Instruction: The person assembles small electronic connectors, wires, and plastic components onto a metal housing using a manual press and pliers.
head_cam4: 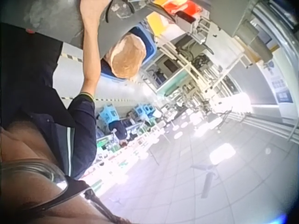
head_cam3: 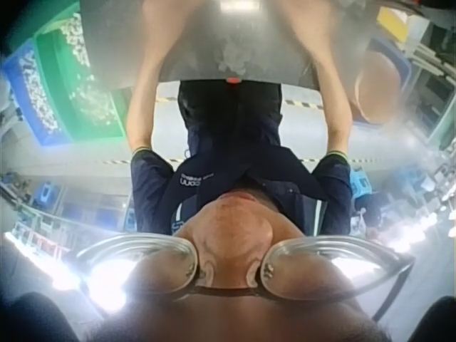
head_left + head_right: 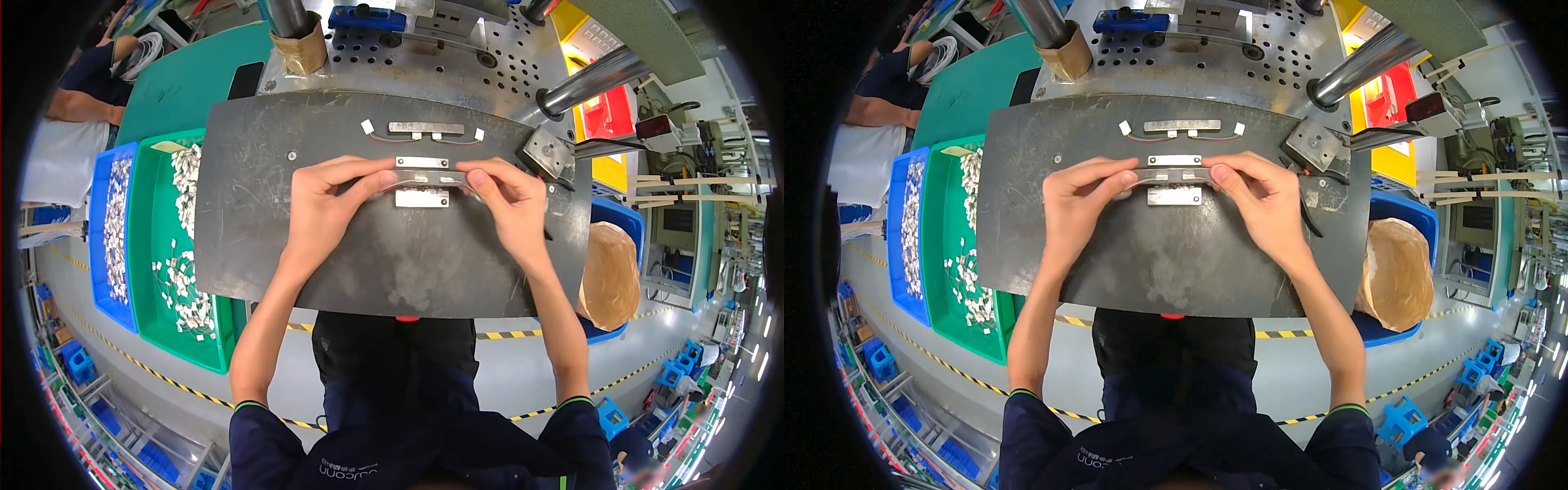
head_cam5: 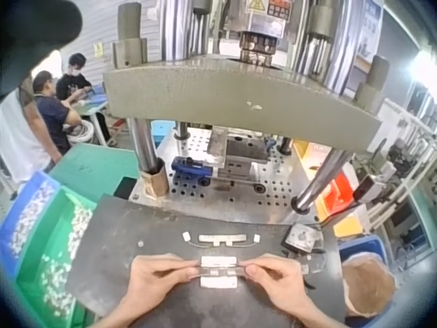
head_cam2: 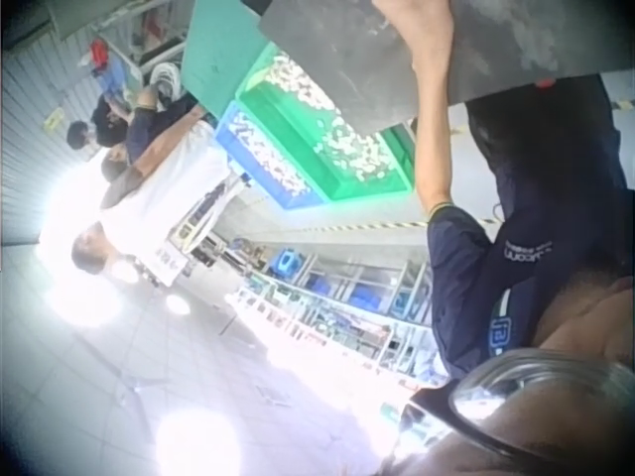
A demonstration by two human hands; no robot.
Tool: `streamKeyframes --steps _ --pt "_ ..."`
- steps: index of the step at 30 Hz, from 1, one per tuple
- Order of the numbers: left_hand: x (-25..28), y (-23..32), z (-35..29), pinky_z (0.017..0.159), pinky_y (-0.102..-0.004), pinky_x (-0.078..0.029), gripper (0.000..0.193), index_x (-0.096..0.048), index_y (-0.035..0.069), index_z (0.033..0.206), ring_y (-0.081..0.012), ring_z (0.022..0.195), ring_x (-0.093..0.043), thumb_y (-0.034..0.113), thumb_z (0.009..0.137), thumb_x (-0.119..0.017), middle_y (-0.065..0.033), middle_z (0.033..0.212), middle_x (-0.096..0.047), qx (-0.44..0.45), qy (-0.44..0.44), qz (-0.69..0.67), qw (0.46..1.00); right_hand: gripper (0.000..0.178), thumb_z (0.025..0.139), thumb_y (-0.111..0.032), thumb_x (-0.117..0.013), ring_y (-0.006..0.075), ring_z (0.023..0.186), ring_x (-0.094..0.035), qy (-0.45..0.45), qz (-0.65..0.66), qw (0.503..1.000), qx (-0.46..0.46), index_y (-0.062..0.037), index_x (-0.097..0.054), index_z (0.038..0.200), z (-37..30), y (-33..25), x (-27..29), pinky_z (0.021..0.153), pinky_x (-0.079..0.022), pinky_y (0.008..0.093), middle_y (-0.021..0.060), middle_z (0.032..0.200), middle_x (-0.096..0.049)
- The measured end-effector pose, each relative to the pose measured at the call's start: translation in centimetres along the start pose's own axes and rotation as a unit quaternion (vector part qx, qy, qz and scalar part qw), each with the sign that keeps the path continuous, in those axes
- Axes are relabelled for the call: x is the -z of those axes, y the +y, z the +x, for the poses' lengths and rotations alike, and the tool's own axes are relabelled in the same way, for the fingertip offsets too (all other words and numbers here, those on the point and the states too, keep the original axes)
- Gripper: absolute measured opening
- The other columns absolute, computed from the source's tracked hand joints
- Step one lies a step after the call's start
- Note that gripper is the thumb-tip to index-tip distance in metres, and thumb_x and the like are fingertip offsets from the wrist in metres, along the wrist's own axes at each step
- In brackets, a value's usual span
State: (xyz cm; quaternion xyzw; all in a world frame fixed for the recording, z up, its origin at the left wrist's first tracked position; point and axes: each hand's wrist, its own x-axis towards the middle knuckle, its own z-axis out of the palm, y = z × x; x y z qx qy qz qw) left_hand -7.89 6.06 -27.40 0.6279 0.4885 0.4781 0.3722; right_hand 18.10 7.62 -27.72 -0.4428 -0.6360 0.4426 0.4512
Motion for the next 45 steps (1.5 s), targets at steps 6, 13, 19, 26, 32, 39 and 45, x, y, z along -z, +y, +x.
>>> streamKeyframes --steps 6,13,19,26,32,39,45 --pt "1.2 2.3 -0.8 0.081 -0.0282 -0.058 0.022 -0.082 -0.004 0.11 -0.0134 0.086 -0.073 0.014 0.097 -0.08 -0.0099 0.092 -0.08 0.202 -0.05 -0.182 0.961 0.026 0.106 -0.016 -0.069 0.011 0.078 -0.069 -0.065 0.111 0.976 -0.177 0.0059 -0.079 0.114 -1.0 -3.5 1.4 0.073 -0.056 0.026 0.0095 0.092 -0.077" --pt "1.7 2.4 -1.1 0.081 -0.0287 -0.059 0.025 -0.081 -0.004 0.111 -0.0135 0.085 -0.073 0.016 0.097 -0.081 -0.0101 0.095 -0.08 0.217 -0.051 -0.194 0.955 0.023 0.105 -0.013 -0.07 0.0119 0.079 -0.069 -0.066 0.129 0.975 -0.168 0.0063 -0.078 0.114 -1.3 -3.9 1.0 0.072 -0.055 0.0269 0.0105 0.098 -0.077" --pt "3.0 2.0 -2.2 0.077 -0.0276 -0.058 0.023 -0.082 -0.002 0.108 -0.0161 0.083 -0.074 0.004 0.086 -0.085 -0.01 0.093 -0.08 0.12 -0.16 -0.085 0.976 0.024 0.09 -0.003 -0.08 0.0187 0.091 -0.071 -0.206 -0.047 0.977 -0.033 -0.003 -0.081 0.114 -2.7 -3.7 2.1 0.082 -0.056 0.0327 0.0096 0.101 -0.077" --pt "2.2 0.1 -3.9 0.077 -0.0345 -0.06 0.027 -0.081 0.001 0.103 -0.0254 0.095 -0.074 0.003 0.077 -0.088 -0.0105 0.099 -0.078 -0.054 -0.208 0.096 0.972 0.027 0.082 -0.006 -0.085 0.0272 0.097 -0.068 -0.205 -0.26 0.916 0.227 -0.0037 -0.079 0.107 -4.6 -0.7 0.8 0.089 -0.053 0.0401 0.0081 0.101 -0.073" --pt "1.5 -0.5 3.8 0.084 -0.0428 -0.058 0.02 -0.08 0.003 0.104 -0.03 0.099 -0.071 0.012 0.087 -0.082 -0.01 0.102 -0.077 -0.166 -0.106 0.139 0.971 0.019 0.091 -0.013 -0.078 0.0324 0.108 -0.067 -0.034 -0.334 0.918 0.212 -0.0026 -0.076 0.107 3.8 -1.7 1.3 0.095 -0.049 0.0431 0.0108 0.105 -0.074" --pt "-2.0 -4.2 6.0 0.095 -0.0413 -0.058 0.026 -0.079 0.004 0.111 -0.0313 0.105 -0.07 0.006 0.085 -0.075 -0.0098 0.107 -0.076 -0.216 -0.093 0.253 0.938 0.019 0.087 -0.004 -0.079 0.0312 0.115 -0.065 -0.06 -0.367 0.89 0.264 -0.0016 -0.078 0.106 5.0 3.0 2.0 0.1 -0.047 0.0412 0.0095 0.109 -0.074" --pt "-1.6 -4.1 5.4 0.091 -0.0425 -0.057 0.025 -0.077 0.005 0.117 -0.034 0.103 -0.069 0.007 0.092 -0.073 -0.0127 0.107 -0.075 -0.191 -0.066 0.163 0.966 0.027 0.088 0.006 -0.071 0.0324 0.108 -0.067 -0.053 -0.414 0.882 0.218 -0.0021 -0.074 0.113 5.1 1.8 1.1 0.096 -0.049 0.042 0.0117 0.11 -0.07"
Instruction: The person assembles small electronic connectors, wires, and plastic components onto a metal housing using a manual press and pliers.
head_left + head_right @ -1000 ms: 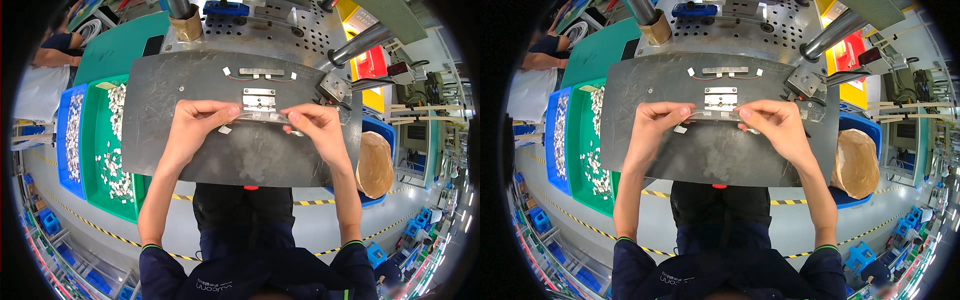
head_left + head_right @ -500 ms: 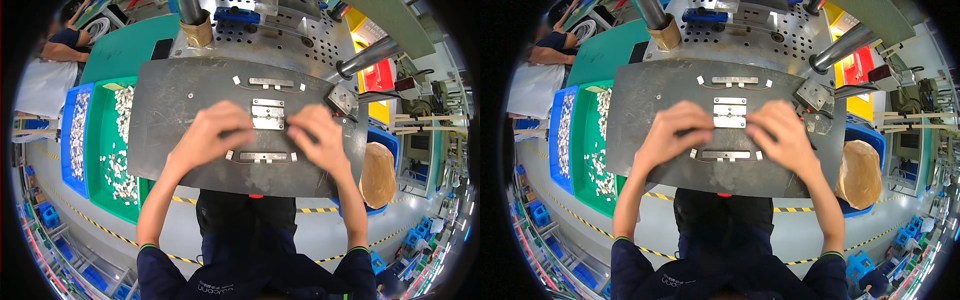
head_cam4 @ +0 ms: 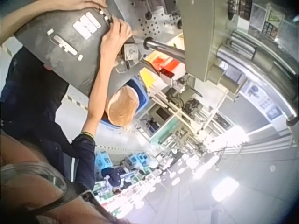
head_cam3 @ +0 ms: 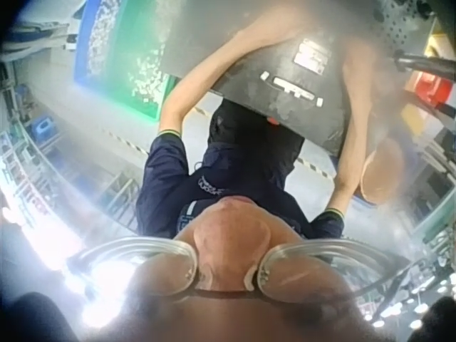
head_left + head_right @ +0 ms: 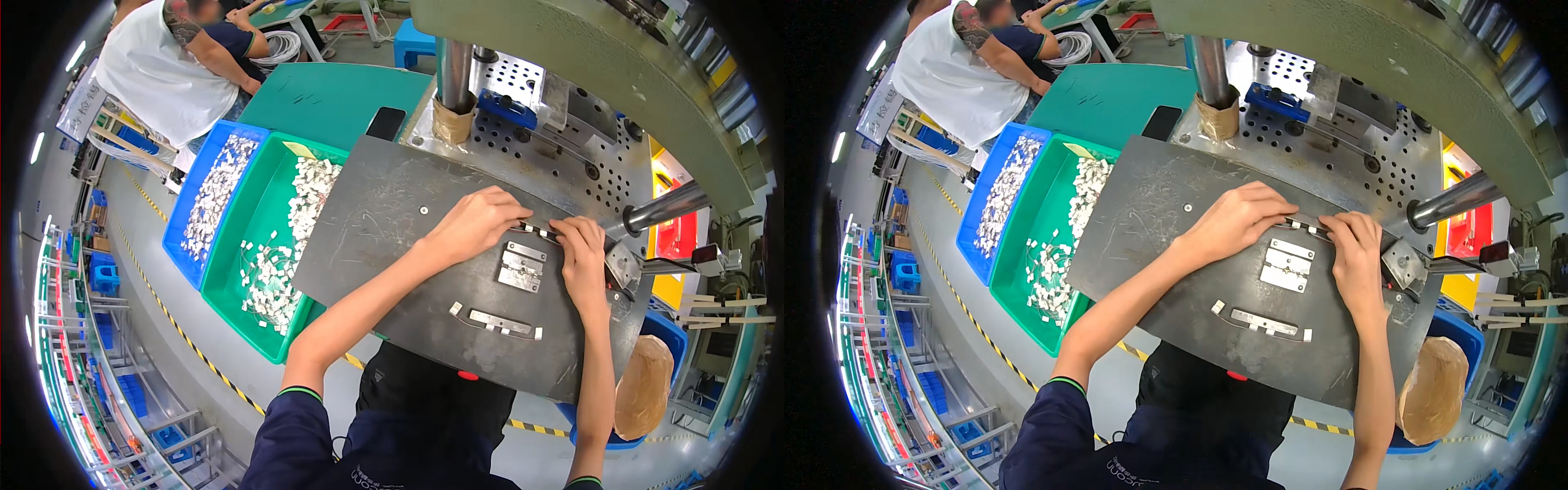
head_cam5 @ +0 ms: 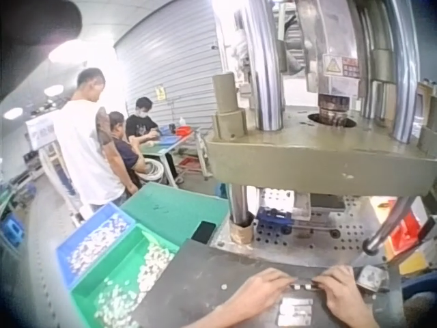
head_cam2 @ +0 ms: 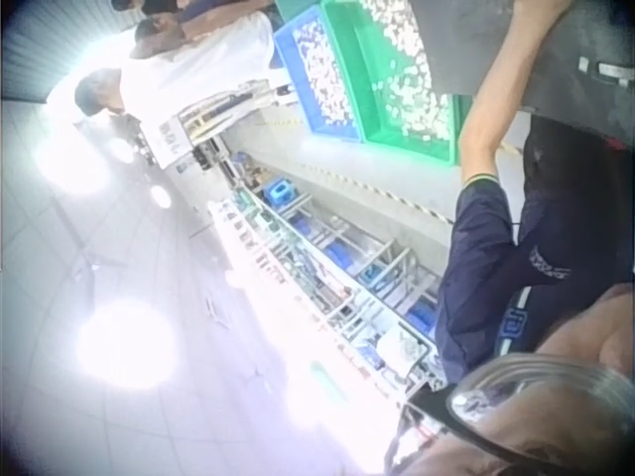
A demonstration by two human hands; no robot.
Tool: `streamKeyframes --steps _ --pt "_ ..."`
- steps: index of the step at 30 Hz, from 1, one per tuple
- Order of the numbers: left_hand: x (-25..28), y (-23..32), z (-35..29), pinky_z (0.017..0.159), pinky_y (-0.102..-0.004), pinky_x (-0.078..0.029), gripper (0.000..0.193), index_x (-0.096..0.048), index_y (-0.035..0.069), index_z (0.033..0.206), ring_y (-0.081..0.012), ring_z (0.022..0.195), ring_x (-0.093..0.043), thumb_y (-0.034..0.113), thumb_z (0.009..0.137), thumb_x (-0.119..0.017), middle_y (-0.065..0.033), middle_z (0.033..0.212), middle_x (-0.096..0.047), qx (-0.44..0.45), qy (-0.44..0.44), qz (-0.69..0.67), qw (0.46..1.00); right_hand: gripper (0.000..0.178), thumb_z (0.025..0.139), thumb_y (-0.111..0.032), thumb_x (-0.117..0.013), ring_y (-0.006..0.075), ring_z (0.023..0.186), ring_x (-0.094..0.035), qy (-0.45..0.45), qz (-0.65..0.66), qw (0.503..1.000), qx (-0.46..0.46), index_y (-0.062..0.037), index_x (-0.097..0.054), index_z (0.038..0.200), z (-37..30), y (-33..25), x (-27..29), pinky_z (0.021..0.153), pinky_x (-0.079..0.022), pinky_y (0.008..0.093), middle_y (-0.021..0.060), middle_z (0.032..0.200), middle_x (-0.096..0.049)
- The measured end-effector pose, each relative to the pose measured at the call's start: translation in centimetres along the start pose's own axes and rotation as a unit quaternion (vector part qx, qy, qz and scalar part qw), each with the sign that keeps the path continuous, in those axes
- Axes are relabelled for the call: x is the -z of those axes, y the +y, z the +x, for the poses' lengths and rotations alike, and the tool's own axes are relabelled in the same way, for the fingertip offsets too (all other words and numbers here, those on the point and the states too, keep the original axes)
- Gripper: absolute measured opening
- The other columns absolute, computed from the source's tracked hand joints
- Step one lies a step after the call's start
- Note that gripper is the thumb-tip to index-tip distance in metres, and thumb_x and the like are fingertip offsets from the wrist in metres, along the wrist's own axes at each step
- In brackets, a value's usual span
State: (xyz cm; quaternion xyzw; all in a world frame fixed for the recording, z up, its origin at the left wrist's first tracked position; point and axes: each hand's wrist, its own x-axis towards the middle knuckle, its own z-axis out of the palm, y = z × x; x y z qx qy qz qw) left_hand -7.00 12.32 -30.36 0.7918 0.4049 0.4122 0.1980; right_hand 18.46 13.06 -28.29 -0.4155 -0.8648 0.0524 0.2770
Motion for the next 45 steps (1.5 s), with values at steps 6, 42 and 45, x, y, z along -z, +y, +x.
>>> streamKeyframes --steps 6,42,45 --pt "3.2 2.4 0.1 0.08 -0.031 -0.057 0.021 -0.075 -0.001 0.119 -0.0172 0.091 -0.072 0.004 0.099 -0.071 -0.0121 0.111 -0.074 0.146 -0.061 -0.232 0.96 0.024 0.099 0.005 -0.062 0.0234 0.105 -0.069 -0.041 0.369 0.917 -0.145 0.0015 -0.073 0.12 -0.6 -1.4 2.1 0.092 -0.057 0.0323 0.0138 0.118 -0.066" --pt "1.5 3.6 -2.1 0.08 -0.0291 -0.046 0.037 -0.077 0.012 0.119 -0.0135 0.082 -0.057 -0.003 0.086 -0.068 -0.001 0.121 -0.068 0.213 -0.125 -0.163 0.955 0.036 0.083 0.001 -0.074 0.0145 0.078 -0.057 -0.072 0.324 0.921 -0.203 -0.0083 -0.076 0.118 -2.2 -3.2 0.3 0.071 -0.049 0.0282 0.0048 0.108 -0.062" --pt "1.3 3.6 -2.0 0.099 -0.0351 -0.042 0.034 -0.076 0.009 0.116 -0.0188 0.105 -0.062 -0.002 0.085 -0.07 -0.0026 0.125 -0.065 0.068 -0.065 -0.011 0.996 0.039 0.081 0.001 -0.075 0.0176 0.082 -0.059 -0.023 0.298 0.942 -0.153 -0.0093 -0.076 0.118 -1.9 -3.4 -0.1 0.08 -0.05 0.0308 0.0055 0.11 -0.062"
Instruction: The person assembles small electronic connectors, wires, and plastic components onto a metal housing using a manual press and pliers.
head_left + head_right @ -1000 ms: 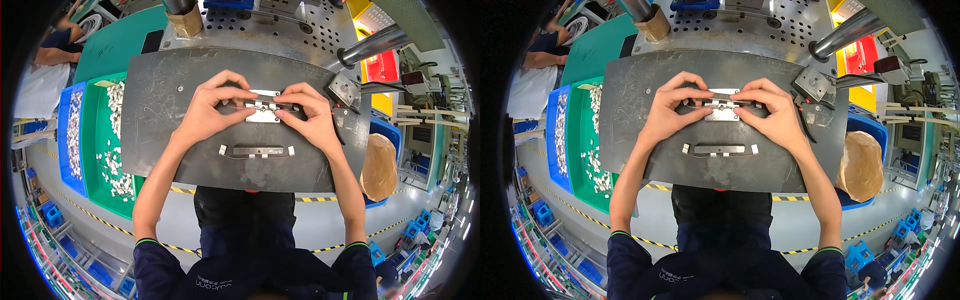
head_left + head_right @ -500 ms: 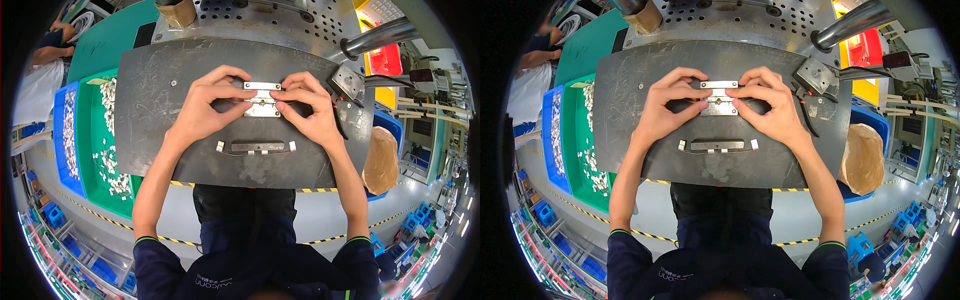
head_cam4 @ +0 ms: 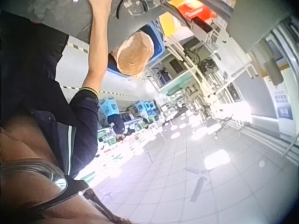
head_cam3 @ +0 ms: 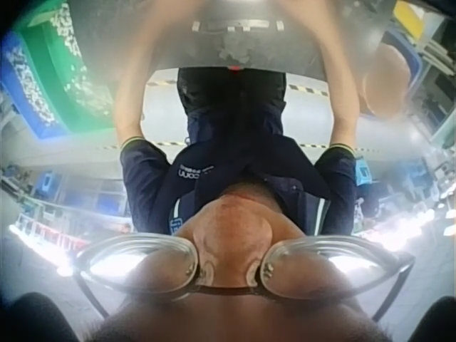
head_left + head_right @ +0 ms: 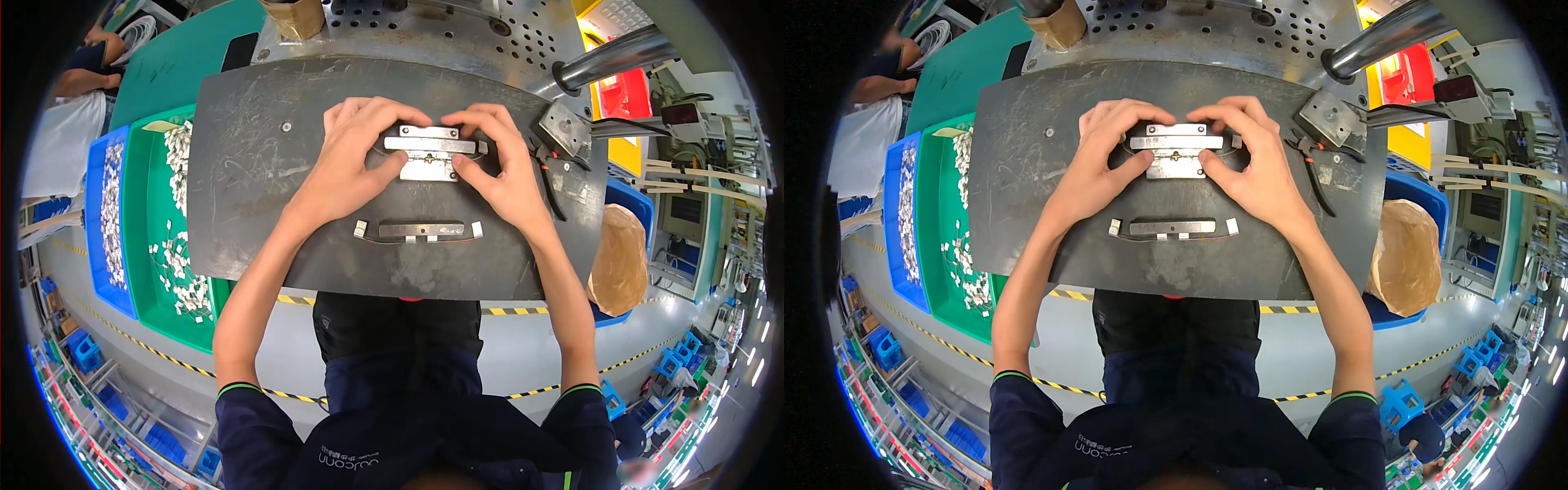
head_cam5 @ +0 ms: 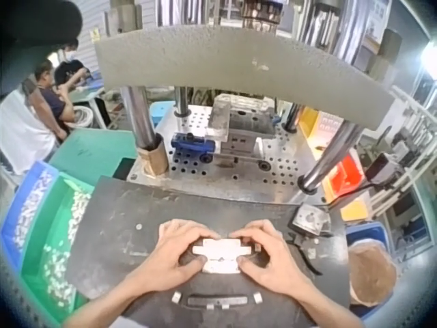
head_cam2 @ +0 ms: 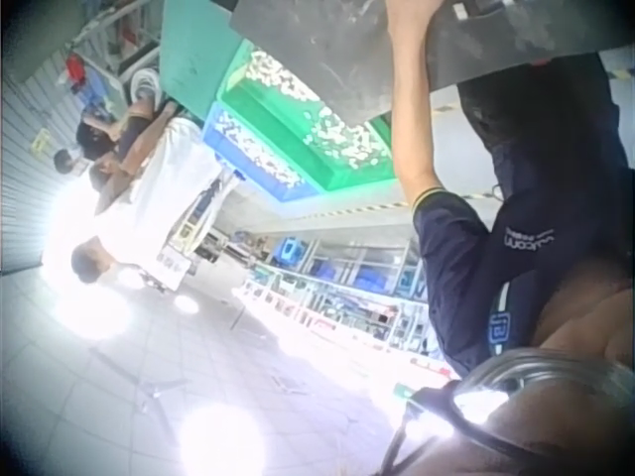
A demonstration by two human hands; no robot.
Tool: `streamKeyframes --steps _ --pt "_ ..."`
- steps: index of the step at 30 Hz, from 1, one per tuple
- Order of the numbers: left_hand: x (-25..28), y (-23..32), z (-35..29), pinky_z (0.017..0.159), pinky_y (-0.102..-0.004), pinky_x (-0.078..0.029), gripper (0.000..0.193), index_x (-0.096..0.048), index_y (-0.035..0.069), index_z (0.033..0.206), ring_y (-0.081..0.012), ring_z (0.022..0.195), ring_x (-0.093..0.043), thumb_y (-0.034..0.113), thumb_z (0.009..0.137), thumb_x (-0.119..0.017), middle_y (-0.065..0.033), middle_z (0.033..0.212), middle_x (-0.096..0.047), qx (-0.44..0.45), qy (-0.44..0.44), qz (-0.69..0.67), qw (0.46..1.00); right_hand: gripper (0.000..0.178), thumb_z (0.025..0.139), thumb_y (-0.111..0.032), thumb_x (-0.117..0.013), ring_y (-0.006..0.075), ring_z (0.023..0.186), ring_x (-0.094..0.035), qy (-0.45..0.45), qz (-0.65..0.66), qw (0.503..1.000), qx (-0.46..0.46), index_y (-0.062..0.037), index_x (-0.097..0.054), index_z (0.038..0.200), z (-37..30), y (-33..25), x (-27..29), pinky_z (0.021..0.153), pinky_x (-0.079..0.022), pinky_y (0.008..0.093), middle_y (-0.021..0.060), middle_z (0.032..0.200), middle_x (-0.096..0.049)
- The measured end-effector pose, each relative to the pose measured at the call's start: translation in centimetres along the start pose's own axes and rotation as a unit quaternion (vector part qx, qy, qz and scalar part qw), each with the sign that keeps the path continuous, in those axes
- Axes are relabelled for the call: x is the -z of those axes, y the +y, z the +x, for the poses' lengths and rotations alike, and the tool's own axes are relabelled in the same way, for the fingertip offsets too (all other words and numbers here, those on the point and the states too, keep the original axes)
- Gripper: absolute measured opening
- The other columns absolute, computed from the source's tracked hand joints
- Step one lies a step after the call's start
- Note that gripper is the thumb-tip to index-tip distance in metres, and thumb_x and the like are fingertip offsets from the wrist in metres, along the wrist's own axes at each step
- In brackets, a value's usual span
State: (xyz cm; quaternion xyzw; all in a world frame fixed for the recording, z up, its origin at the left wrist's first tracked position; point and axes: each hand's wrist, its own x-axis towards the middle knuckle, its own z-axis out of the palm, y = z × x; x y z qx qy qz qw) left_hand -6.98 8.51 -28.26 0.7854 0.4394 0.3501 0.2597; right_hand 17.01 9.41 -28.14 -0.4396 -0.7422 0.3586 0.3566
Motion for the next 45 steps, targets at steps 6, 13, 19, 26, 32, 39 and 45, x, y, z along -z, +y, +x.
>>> streamKeyframes --steps 6,13,19,26,32,39,45 --pt "0.5 -0.4 0.2 0.096 -0.037 -0.051 0.026 -0.079 0.006 0.11 -0.0268 0.106 -0.07 0.005 0.085 -0.075 -0.0078 0.115 -0.076 0.066 -0.036 -0.135 0.988 0.026 0.085 0.002 -0.074 0.0222 0.117 -0.067 -0.074 0.062 0.995 -0.023 -0.0001 -0.078 0.11 0.5 0.3 1.0 0.103 -0.049 0.0341 0.0121 0.125 -0.073" --pt "1.1 0.8 1.3 0.079 -0.0358 -0.056 0.024 -0.082 0.003 0.108 -0.0284 0.095 -0.074 0.01 0.085 -0.083 -0.0122 0.109 -0.08 0.033 -0.036 0.017 0.999 0.016 0.084 -0.01 -0.083 0.0327 0.091 -0.071 -0.021 -0.116 0.986 0.119 0.0006 -0.076 0.094 1.4 -1.1 -0.4 0.099 -0.049 0.0426 0.012 0.102 -0.078" --pt "0.4 1.5 1.6 0.086 -0.0402 -0.057 0.016 -0.08 0.001 0.098 -0.0325 0.093 -0.072 0.009 0.084 -0.083 -0.0127 0.106 -0.08 -0.01 -0.019 0.052 0.998 0.012 0.088 -0.008 -0.077 0.0326 0.088 -0.07 -0.011 -0.115 0.987 0.115 0.0033 -0.073 0.089 1.0 -0.8 -0.7 0.1 -0.047 0.0434 0.0138 0.091 -0.075" --pt "1.7 1.7 1.1 0.086 -0.0378 -0.058 0.032 -0.078 0.004 0.12 -0.0295 0.115 -0.07 0.019 0.092 -0.081 -0.0149 0.134 -0.07 0.029 -0.047 0.087 0.995 0.089 0.084 -0.045 -0.085 0.0394 0.144 -0.041 0.188 -0.264 0.946 -0.002 -0.0171 -0.046 0.159 -5.7 -0.4 4.9 0.122 -0.025 0.0539 0.0188 0.154 -0.046" --pt "-4.7 4.7 7.8 0.113 -0.0455 -0.047 0.042 -0.068 0.003 0.132 -0.0375 0.128 -0.06 0.02 0.095 -0.074 -0.0156 0.132 -0.066 -0.099 -0.089 0.025 0.991 0.077 0.09 -0.042 -0.08 0.0314 0.135 -0.05 0.119 -0.33 0.936 -0.027 -0.0175 -0.05 0.157 -10.8 4.1 10.3 0.117 -0.026 0.0539 0.0142 0.148 -0.053" --pt "-10.4 5.3 16.8 0.103 -0.0459 -0.051 0.058 -0.071 -0.002 0.125 -0.0369 0.12 -0.064 0.032 0.081 -0.087 -0.0188 0.128 -0.067 -0.191 -0.195 0.098 0.957 0.031 0.091 -0.021 -0.082 0.0337 0.096 -0.066 0.089 -0.306 0.947 -0.034 -0.0065 -0.065 0.112 -15.6 0.9 12.7 0.08 -0.054 0.0434 0.0126 0.115 -0.06" --pt "-12.0 6.9 16.9 0.092 -0.0486 -0.058 0.059 -0.074 -0.006 0.09 -0.043 0.097 -0.072 0.042 0.063 -0.095 -0.0263 0.104 -0.073 -0.063 -0.183 0.159 0.968 0.027 0.109 -0.02 -0.06 0.0163 0.082 -0.061 0.209 0.14 0.954 -0.16 0.0058 -0.069 0.103 -18.1 0.1 11.1 0.071 -0.049 0.0307 0.0104 0.121 -0.066"
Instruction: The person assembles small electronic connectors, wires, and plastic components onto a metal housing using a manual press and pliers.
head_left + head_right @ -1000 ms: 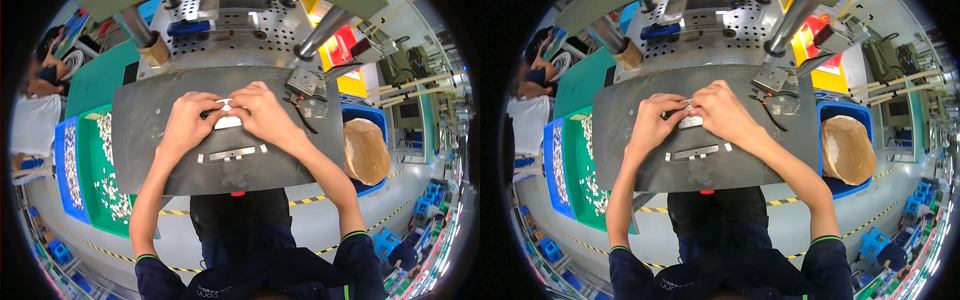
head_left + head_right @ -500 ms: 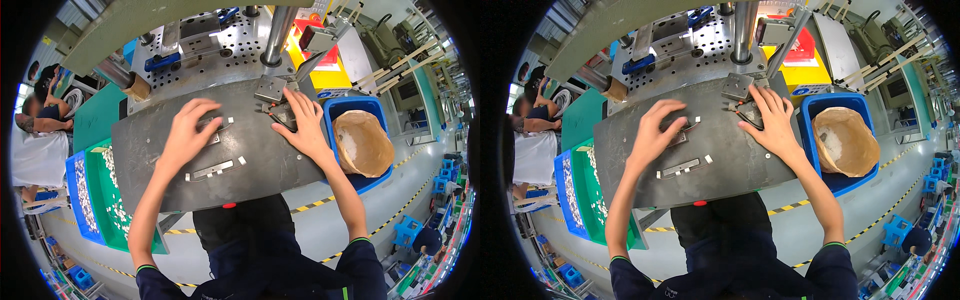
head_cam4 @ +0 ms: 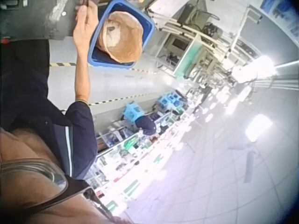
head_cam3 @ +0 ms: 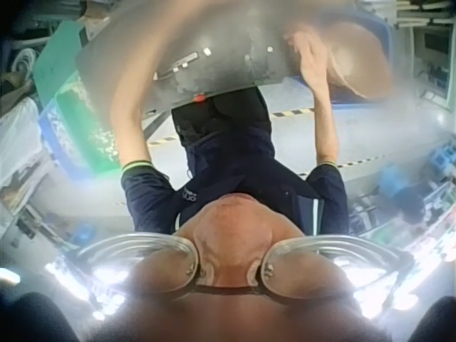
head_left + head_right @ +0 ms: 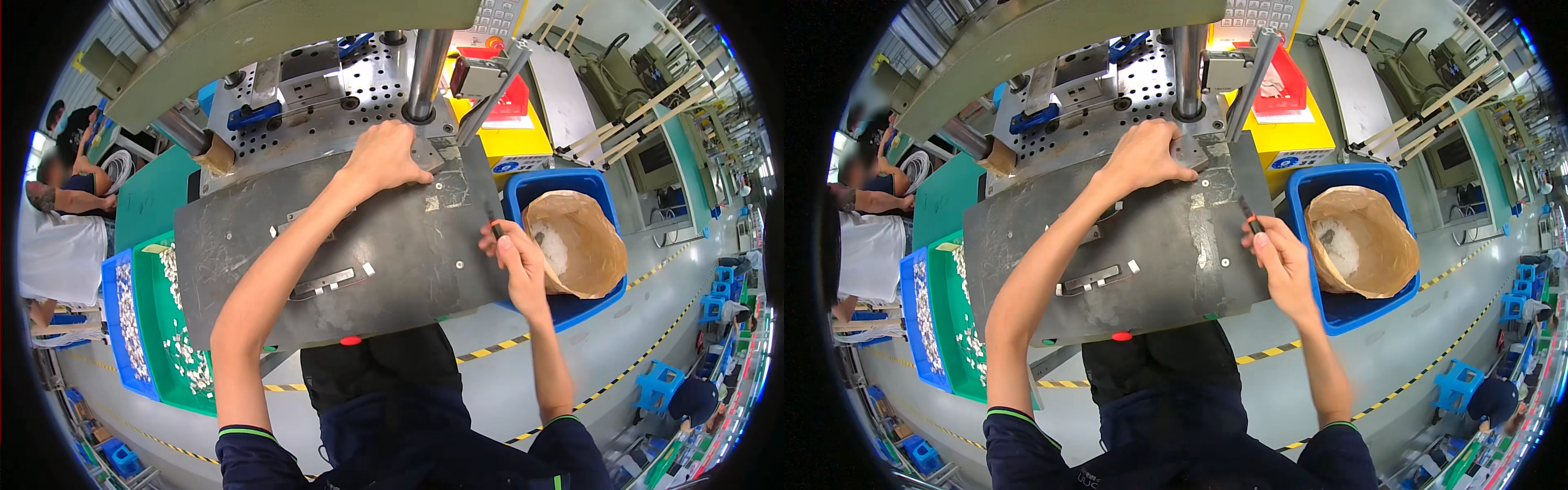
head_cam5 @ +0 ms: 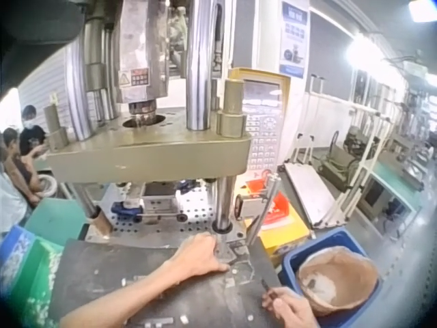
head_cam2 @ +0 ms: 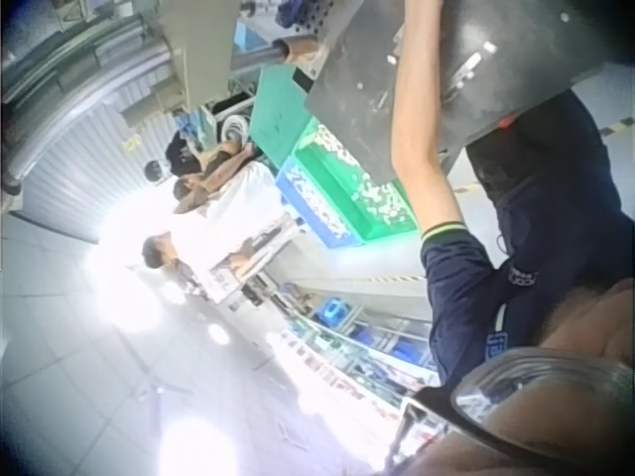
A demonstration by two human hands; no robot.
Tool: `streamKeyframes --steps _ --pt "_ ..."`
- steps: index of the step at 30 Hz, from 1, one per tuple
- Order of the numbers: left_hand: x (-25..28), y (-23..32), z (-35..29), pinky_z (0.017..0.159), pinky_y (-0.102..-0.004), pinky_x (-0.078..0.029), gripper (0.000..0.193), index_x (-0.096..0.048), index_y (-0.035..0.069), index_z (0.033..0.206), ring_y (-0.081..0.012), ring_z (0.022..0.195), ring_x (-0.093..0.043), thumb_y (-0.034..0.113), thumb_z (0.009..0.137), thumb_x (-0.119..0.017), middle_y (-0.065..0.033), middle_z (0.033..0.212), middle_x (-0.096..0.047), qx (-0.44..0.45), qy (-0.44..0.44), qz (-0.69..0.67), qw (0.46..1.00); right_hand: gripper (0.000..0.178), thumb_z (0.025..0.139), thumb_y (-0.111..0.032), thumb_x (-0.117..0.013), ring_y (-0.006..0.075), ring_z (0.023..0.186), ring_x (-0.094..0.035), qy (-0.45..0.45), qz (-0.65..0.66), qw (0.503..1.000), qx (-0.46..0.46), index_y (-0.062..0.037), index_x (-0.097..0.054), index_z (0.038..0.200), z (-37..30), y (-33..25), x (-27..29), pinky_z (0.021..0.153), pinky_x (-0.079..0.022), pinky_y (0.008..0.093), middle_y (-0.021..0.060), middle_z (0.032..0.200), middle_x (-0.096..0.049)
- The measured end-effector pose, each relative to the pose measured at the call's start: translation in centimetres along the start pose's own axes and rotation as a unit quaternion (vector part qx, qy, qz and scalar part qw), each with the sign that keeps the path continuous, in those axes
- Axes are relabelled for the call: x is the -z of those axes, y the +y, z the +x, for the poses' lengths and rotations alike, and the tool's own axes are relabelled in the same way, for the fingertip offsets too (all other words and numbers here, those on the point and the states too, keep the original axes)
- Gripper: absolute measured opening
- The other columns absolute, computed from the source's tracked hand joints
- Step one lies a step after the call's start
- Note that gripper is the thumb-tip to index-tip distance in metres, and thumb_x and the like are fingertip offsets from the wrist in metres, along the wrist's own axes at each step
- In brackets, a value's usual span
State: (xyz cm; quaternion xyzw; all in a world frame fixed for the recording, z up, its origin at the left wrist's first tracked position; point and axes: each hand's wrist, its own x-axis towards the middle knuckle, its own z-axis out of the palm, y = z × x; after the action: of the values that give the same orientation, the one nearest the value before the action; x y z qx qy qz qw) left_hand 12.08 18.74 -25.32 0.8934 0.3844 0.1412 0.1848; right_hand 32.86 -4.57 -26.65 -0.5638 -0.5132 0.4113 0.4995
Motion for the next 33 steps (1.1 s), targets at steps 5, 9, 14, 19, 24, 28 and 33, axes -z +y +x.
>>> streamKeyframes --steps 5,9,14,19,24,28,33 --pt "1.9 3.6 -2.6 0.086 -0.0407 -0.06 0.06 -0.074 -0.009 0.096 -0.036 0.082 -0.075 0.039 0.068 -0.096 -0.0232 0.098 -0.076 0.178 -0.058 -0.07 0.98 0.055 0.111 -0.024 -0.055 0.0174 0.111 -0.056 0.114 0.182 0.975 -0.06 -0.0016 -0.043 0.062 -1.3 0.5 -4.0 0.093 -0.043 0.0309 0.0161 0.128 -0.064" --pt "0.5 3.1 -10.3 0.086 -0.0347 -0.059 0.054 -0.073 -0.009 0.113 -0.0222 0.087 -0.075 0.03 0.08 -0.092 -0.0159 0.103 -0.078 0.212 0.044 -0.526 0.823 0.054 0.108 -0.018 -0.057 0.0189 0.113 -0.056 0.093 0.193 0.976 -0.044 -0.0015 -0.043 0.059 -2.7 -2.1 -7.5 0.091 -0.041 0.0287 0.0155 0.116 -0.062" --pt "1.3 4.7 -15.1 0.091 -0.031 -0.057 0.047 -0.065 -0.007 0.131 -0.0151 0.098 -0.073 0.016 0.092 -0.081 -0.0112 0.115 -0.076 0.197 0.045 -0.69 0.695 0.052 0.107 -0.017 -0.062 0.0223 0.116 -0.058 -0.037 0.154 0.986 -0.052 0.0021 -0.052 0.06 -3.1 -3.6 -9.3 0.093 -0.043 0.0335 0.0159 0.11 -0.061" --pt "1.2 4.1 -17.2 0.095 -0.0328 -0.058 0.049 -0.064 -0.006 0.133 -0.0161 0.102 -0.073 0.016 0.093 -0.08 -0.0116 0.118 -0.075 0.198 0.072 -0.71 0.672 0.051 0.105 -0.018 -0.065 0.0265 0.112 -0.06 -0.035 0.075 0.996 -0.029 0.0039 -0.057 0.06 -3.1 -5.3 -10.6 0.096 -0.045 0.0356 0.0189 0.115 -0.061" --pt "0.7 4.1 -18.5 0.096 -0.0336 -0.058 0.051 -0.062 -0.004 0.133 -0.0166 0.106 -0.072 0.008 0.089 -0.083 -0.0115 0.122 -0.073 0.149 0.08 -0.735 0.657 0.05 0.104 -0.018 -0.067 0.0267 0.108 -0.062 -0.084 0.051 0.995 -0.034 0.0061 -0.058 0.061 -2.9 -5.2 -10.3 0.097 -0.045 0.0344 0.021 0.12 -0.061" --pt "0.6 5.6 -18.2 0.084 -0.0329 -0.057 0.042 -0.061 0.003 0.106 -0.0166 0.094 -0.071 0.016 0.08 -0.093 -0.008 0.101 -0.074 0.231 0.112 -0.633 0.73 0.039 0.099 -0.009 -0.07 0.0235 0.089 -0.065 -0.053 -0.026 0.998 -0.012 0.0067 -0.06 0.065 -3.1 -5.7 -9.9 0.077 -0.051 0.0326 0.0179 0.11 -0.065" --pt "2.2 7.4 -21.3 0.072 -0.0412 -0.05 0.058 -0.058 0.007 0.091 -0.027 0.074 -0.061 0.029 0.056 -0.099 -0.0063 0.082 -0.064 0.155 0.268 -0.087 0.947 0.035 0.101 -0.009 -0.068 0.025 0.077 -0.062 0.211 -0.264 0.937 0.09 0.0091 -0.061 0.071 -2.7 -1.0 -7.2 0.07 -0.049 0.0335 0.0156 0.104 -0.066"
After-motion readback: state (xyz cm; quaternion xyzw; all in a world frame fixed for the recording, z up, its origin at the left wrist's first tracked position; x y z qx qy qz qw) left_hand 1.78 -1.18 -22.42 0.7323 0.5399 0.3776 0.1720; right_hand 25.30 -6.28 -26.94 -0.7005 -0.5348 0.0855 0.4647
